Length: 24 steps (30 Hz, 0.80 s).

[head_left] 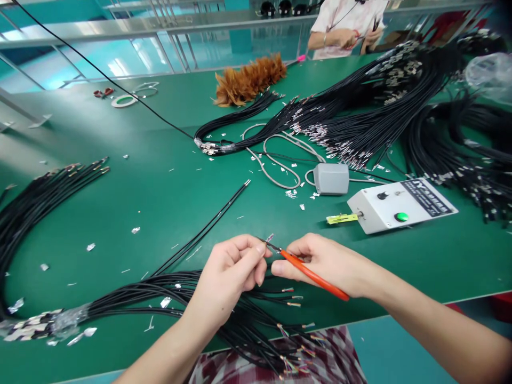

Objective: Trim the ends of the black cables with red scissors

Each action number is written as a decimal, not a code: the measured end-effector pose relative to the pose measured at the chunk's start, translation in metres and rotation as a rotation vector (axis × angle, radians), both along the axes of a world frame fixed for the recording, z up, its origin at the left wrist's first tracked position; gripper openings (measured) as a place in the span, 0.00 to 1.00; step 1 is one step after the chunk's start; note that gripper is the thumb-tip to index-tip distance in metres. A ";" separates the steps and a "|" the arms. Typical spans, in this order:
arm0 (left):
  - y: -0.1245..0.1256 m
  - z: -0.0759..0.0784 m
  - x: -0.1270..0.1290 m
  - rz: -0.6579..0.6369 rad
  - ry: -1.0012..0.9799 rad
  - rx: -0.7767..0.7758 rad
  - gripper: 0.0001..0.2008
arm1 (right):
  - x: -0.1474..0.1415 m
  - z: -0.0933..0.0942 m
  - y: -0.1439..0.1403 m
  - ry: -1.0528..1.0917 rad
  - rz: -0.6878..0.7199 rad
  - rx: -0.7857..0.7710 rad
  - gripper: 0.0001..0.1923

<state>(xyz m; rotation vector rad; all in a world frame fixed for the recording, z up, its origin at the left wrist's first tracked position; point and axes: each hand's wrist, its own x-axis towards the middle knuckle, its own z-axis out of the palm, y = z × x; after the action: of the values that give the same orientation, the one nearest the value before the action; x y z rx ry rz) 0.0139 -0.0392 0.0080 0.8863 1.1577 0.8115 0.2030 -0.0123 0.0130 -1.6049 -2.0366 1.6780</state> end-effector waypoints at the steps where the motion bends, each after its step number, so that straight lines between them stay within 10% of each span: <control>1: 0.000 0.000 0.000 0.005 0.002 0.007 0.13 | 0.000 0.000 0.000 0.016 0.002 -0.019 0.27; 24: -0.002 0.014 -0.016 -0.009 -0.214 -0.097 0.12 | -0.015 -0.006 0.007 0.120 0.109 0.086 0.25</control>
<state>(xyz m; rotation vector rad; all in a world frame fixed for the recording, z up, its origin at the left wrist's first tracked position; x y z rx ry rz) -0.0024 -0.0412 0.0219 0.7057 0.9961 0.8150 0.1879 -0.0057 0.0074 -1.3564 -2.1398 1.6508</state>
